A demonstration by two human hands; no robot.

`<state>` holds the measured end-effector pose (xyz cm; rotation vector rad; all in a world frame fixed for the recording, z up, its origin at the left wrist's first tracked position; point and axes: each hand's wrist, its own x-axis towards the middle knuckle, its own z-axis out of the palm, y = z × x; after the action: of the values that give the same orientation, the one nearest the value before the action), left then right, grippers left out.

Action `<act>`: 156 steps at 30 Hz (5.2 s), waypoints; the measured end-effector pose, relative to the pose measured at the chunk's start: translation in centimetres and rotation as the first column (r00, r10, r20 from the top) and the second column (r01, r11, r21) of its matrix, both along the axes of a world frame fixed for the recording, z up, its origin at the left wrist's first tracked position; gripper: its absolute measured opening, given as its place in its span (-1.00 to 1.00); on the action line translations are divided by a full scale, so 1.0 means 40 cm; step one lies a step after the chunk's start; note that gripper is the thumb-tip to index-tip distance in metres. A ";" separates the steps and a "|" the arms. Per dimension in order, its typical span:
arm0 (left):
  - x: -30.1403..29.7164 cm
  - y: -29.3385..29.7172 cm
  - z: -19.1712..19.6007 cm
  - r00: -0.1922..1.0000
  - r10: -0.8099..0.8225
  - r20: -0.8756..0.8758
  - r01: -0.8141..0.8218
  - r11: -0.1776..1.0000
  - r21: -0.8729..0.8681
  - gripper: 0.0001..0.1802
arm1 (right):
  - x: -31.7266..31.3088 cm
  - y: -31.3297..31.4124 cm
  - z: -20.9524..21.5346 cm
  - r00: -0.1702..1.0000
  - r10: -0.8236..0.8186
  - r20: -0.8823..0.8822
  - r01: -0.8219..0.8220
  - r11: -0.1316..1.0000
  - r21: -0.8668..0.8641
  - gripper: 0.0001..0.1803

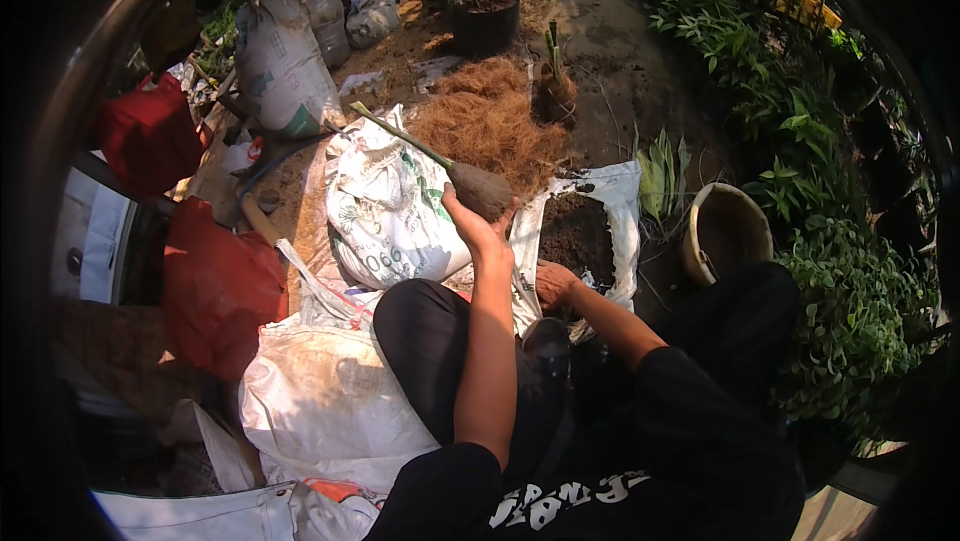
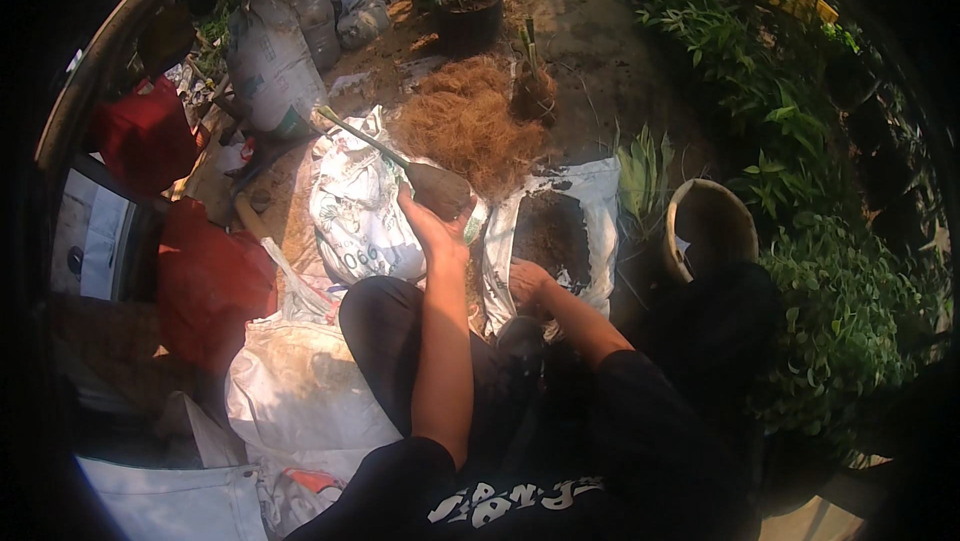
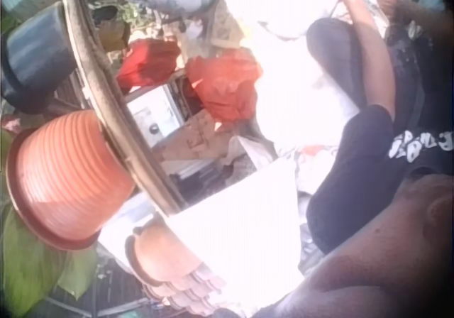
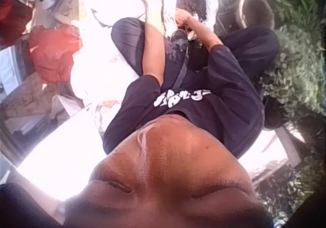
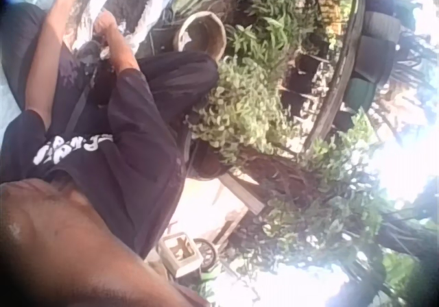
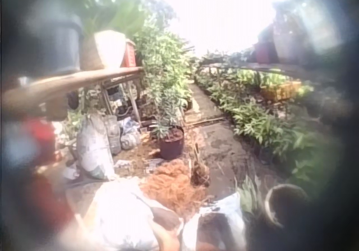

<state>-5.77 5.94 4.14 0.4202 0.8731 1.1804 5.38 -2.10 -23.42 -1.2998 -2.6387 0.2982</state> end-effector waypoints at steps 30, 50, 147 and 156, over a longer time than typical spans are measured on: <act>0.019 -0.013 0.012 1.000 -0.006 -0.012 0.005 0.999 -0.033 -0.16 | 0.206 -0.083 0.207 0.706 -0.703 -0.088 0.690 0.710 -0.140 -0.75; 0.044 -0.014 -0.049 0.994 -0.090 -0.069 0.089 0.996 -0.016 -0.13 | 0.095 -0.147 0.102 0.808 -0.589 0.015 0.575 0.783 -0.238 -0.71; 0.065 -0.025 -0.034 0.986 -0.059 -0.155 0.052 0.997 -0.049 -0.22 | 0.182 -0.071 0.143 0.144 -0.819 -0.556 0.740 0.462 -0.488 -0.76; 0.045 -0.018 -0.044 0.982 -0.143 -0.120 0.139 0.989 -0.043 -0.17 | 0.090 -0.095 0.214 0.464 -0.848 -0.256 0.745 0.530 -0.404 -0.39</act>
<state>-3.98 5.21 2.36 0.5226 0.9525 1.0158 8.98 -5.92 -14.86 -2.0996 -1.3918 0.6530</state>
